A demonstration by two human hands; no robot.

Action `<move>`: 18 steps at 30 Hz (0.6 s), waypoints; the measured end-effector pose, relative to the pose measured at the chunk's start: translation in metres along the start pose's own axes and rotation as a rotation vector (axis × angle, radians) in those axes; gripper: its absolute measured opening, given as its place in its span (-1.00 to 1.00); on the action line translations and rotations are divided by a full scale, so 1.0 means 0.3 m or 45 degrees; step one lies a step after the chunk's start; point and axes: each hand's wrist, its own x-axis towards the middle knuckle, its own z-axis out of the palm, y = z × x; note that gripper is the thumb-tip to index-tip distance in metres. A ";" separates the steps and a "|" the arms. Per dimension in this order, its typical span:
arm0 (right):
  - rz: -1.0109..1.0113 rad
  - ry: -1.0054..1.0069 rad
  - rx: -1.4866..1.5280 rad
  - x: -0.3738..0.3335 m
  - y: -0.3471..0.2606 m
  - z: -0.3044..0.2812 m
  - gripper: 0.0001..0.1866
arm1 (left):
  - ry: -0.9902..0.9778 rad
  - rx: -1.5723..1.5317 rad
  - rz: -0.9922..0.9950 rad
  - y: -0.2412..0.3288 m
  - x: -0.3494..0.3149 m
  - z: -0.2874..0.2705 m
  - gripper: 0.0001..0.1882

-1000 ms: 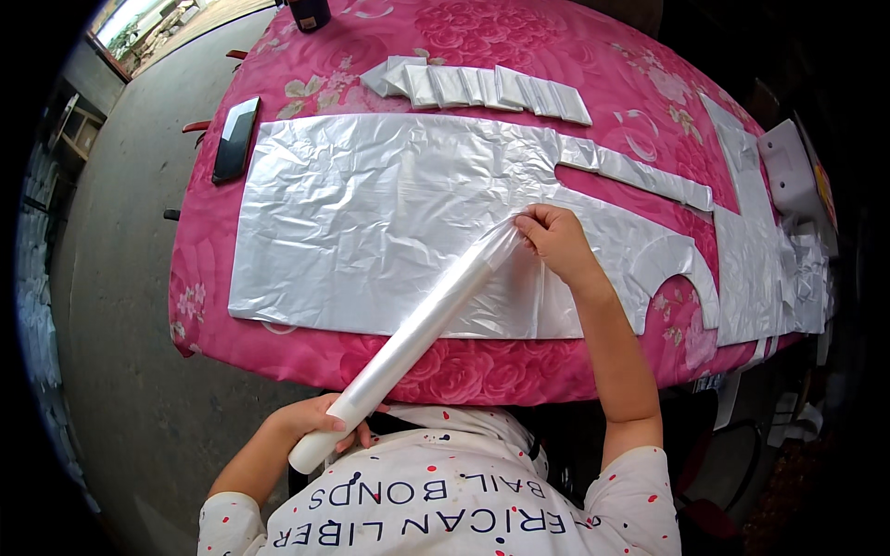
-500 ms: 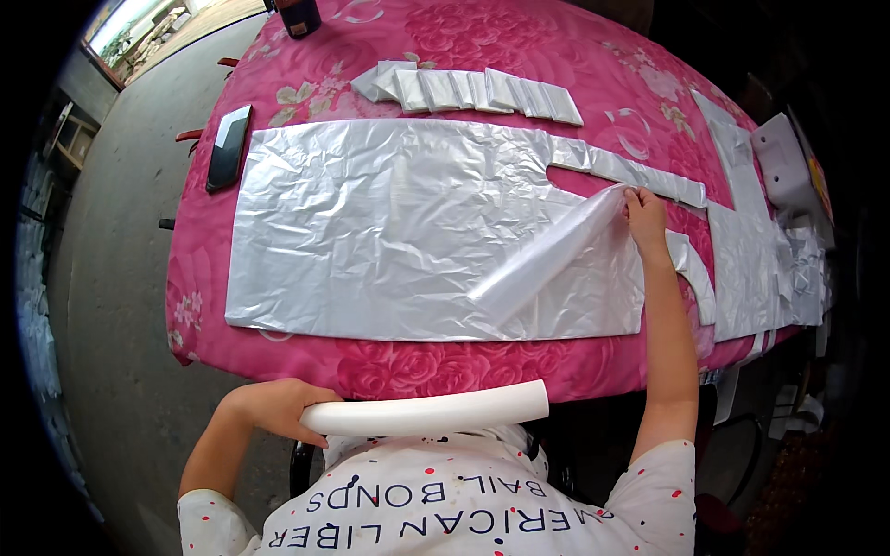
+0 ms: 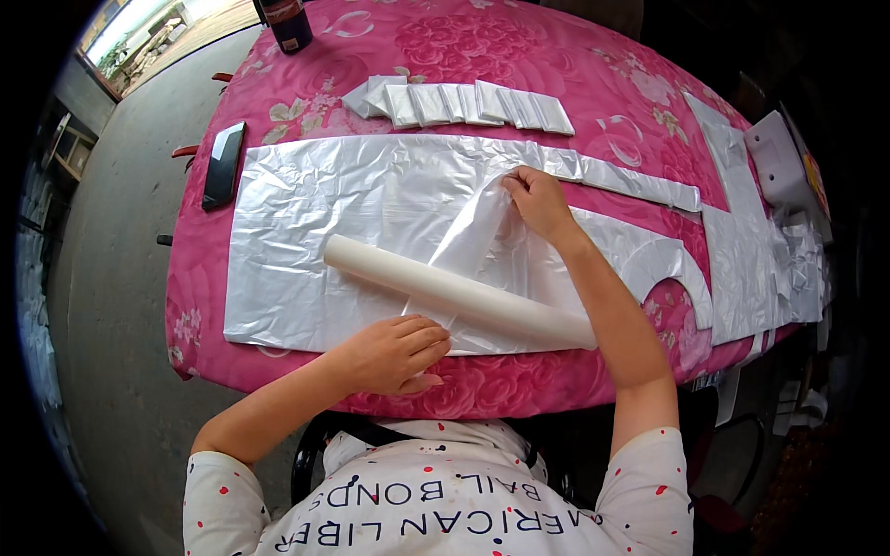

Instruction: The person repeatedly unrolls a roll of white plastic sheeting, tears off a piece, and folds it into a small square. The folded pieces are stacked on a pink floral tablecloth.

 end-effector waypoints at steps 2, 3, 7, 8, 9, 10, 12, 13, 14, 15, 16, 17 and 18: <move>0.041 -0.032 -0.025 0.010 0.015 -0.011 -0.80 | -0.074 0.058 -0.061 0.026 -0.006 0.026 -0.26; 0.071 -0.032 -0.010 0.013 0.017 -0.013 -0.81 | -0.200 0.195 -0.075 0.026 -0.015 0.046 -0.13; 0.027 0.210 -0.079 0.005 0.019 -0.007 -0.84 | -0.202 0.248 -0.121 0.066 -0.031 0.081 -0.11; -0.025 0.331 -0.129 -0.009 0.018 -0.001 -0.84 | -0.197 0.262 -0.136 0.078 -0.028 0.090 -0.10; -0.133 0.328 -0.188 -0.043 -0.027 0.014 -0.82 | -0.192 0.276 -0.167 0.089 -0.032 0.098 -0.10; -0.238 0.331 -0.256 -0.103 -0.085 0.020 -0.79 | -0.171 0.261 -0.198 0.100 -0.033 0.110 -0.10; -0.586 0.147 -0.387 -0.236 -0.134 0.034 -0.70 | -0.129 0.231 -0.254 0.127 -0.027 0.129 -0.09; -0.615 0.023 -0.399 -0.313 -0.156 0.046 -0.65 | -0.117 0.233 -0.262 0.134 -0.022 0.136 -0.09; -0.647 -0.106 -0.403 -0.383 -0.166 0.065 -0.59 | -0.107 0.235 -0.280 0.146 -0.018 0.145 -0.08; -0.628 -0.103 -0.477 -0.443 -0.165 0.084 -0.56 | -0.096 0.235 -0.288 0.157 -0.012 0.153 -0.08; -0.610 -0.099 -0.550 -0.494 -0.163 0.103 -0.53 | -0.085 0.237 -0.297 0.163 -0.009 0.156 -0.07; -0.591 -0.095 -0.622 -0.519 -0.159 0.110 -0.49 | -0.091 0.238 -0.290 0.165 -0.007 0.155 -0.08; -0.593 -0.103 -0.668 -0.520 -0.151 0.103 -0.48 | -0.094 0.244 -0.287 0.163 -0.008 0.148 -0.08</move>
